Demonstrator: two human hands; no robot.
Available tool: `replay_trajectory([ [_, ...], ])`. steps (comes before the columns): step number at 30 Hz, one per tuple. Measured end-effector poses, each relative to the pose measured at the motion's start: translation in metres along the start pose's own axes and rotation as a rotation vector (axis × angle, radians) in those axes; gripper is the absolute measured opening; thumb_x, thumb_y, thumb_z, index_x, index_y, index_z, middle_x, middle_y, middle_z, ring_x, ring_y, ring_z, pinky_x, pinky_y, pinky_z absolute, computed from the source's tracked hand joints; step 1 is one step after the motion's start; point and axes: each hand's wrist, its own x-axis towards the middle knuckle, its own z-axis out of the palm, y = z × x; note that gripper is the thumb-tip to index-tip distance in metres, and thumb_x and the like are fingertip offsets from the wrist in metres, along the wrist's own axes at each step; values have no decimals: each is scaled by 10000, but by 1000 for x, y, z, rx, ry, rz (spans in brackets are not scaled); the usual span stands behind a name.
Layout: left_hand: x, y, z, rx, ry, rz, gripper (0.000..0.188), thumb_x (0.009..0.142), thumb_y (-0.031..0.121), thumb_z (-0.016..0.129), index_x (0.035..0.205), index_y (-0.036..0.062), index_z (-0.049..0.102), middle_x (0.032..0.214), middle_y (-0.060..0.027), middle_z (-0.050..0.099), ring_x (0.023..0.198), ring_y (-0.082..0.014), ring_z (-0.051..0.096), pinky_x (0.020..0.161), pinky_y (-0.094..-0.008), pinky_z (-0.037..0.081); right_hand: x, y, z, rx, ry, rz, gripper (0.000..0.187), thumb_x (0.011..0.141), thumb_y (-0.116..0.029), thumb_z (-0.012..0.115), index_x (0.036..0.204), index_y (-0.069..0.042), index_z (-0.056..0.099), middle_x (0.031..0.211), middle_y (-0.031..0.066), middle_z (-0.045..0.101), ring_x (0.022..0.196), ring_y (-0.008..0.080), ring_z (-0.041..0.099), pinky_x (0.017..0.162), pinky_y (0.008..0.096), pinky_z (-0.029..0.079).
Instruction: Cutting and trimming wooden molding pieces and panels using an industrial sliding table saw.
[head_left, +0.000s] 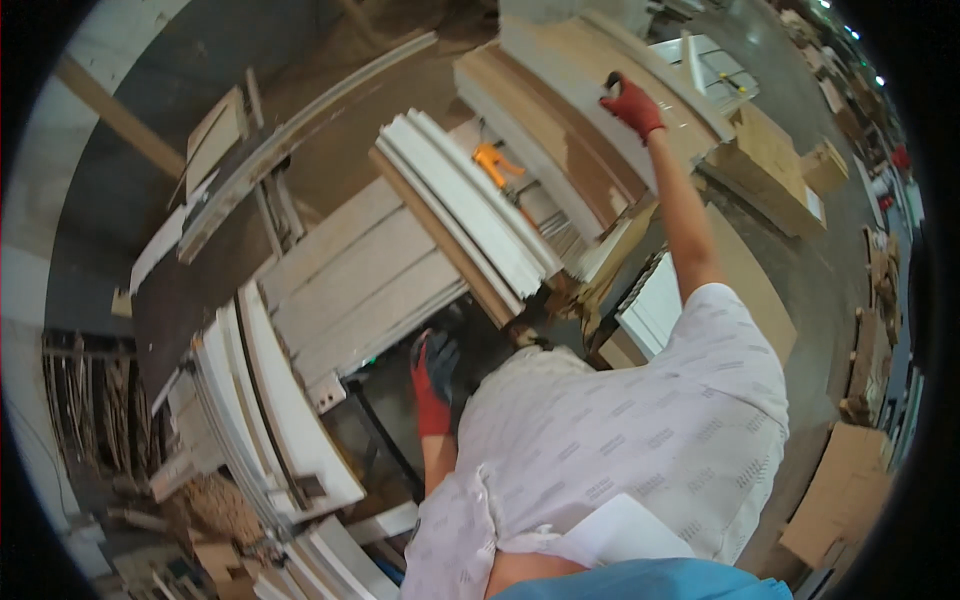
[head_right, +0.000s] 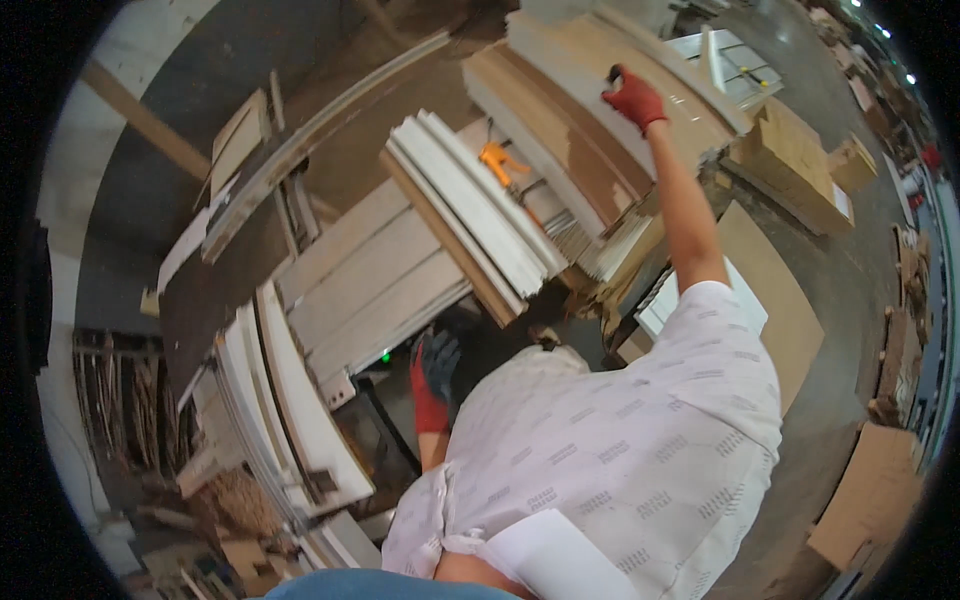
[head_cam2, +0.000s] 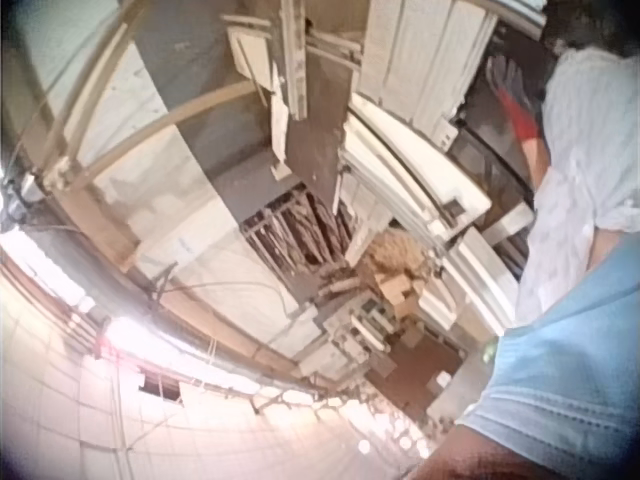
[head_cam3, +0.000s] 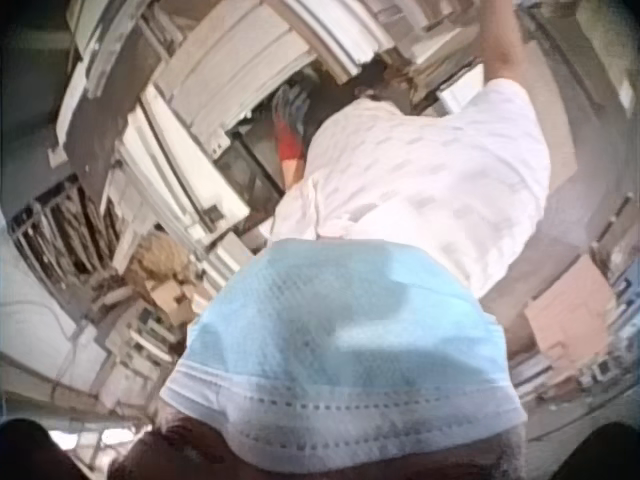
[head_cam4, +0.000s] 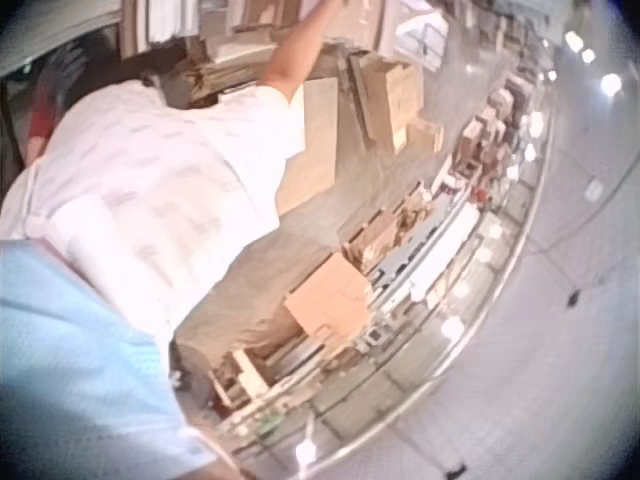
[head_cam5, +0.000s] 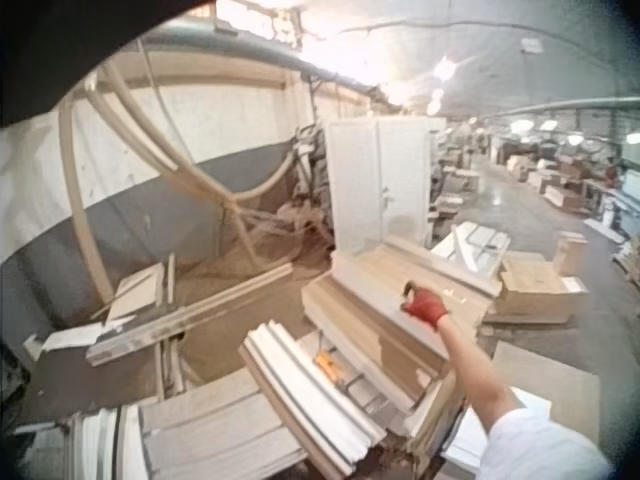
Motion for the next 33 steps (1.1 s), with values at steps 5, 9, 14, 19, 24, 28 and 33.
replay_trajectory([
  [5,44,-25,31,71,30,-328,667,969,496,521,1490,117,348,1480,-206,413,1286,-369,478,1088,-470,377,-31,-39,-7,-210,441,-231,506,778,-391,752,1181,-141,575,1116,150,620,1075,338,593,877,467,488],
  [9,81,-58,32,50,-40,-437,657,1009,486,437,1538,125,290,1546,-184,335,1406,-344,347,1173,-445,249,-125,-116,-2,361,451,-429,367,838,-157,751,1156,-24,626,1060,117,687,975,203,663,859,313,504],
  [14,106,-84,21,245,-32,-114,319,976,200,594,1264,65,585,1180,-61,633,1066,-194,598,950,-312,458,-256,-134,61,595,-11,-158,482,817,-190,748,1229,-13,569,1108,162,670,1051,276,655,924,349,490],
  [19,99,-82,63,854,258,148,606,761,195,814,1247,-27,527,1119,-144,635,1030,-241,602,927,-351,468,-314,-62,165,666,-96,286,560,852,-309,723,1271,9,530,1209,214,604,1135,336,588,983,393,452],
  [24,89,-82,92,942,142,345,578,857,174,727,1335,-15,463,1307,-173,546,1227,-270,507,1059,-368,374,-312,-69,182,236,-176,525,627,868,-490,630,1251,2,565,1258,249,569,1198,418,501,1016,446,409],
  [28,127,-118,48,723,110,296,480,983,262,558,1371,3,444,1380,-169,507,1285,-276,469,1117,-398,321,-303,-68,189,553,-340,542,599,842,-539,628,1156,-30,643,1102,280,635,1063,422,590,903,502,477],
  [33,124,-87,65,148,-75,-267,614,986,529,441,1400,75,447,1405,-100,496,1255,-263,495,1084,-423,380,-313,-93,193,461,-180,388,460,901,-390,599,1161,-11,596,1055,259,624,1014,418,585,869,491,465],
])
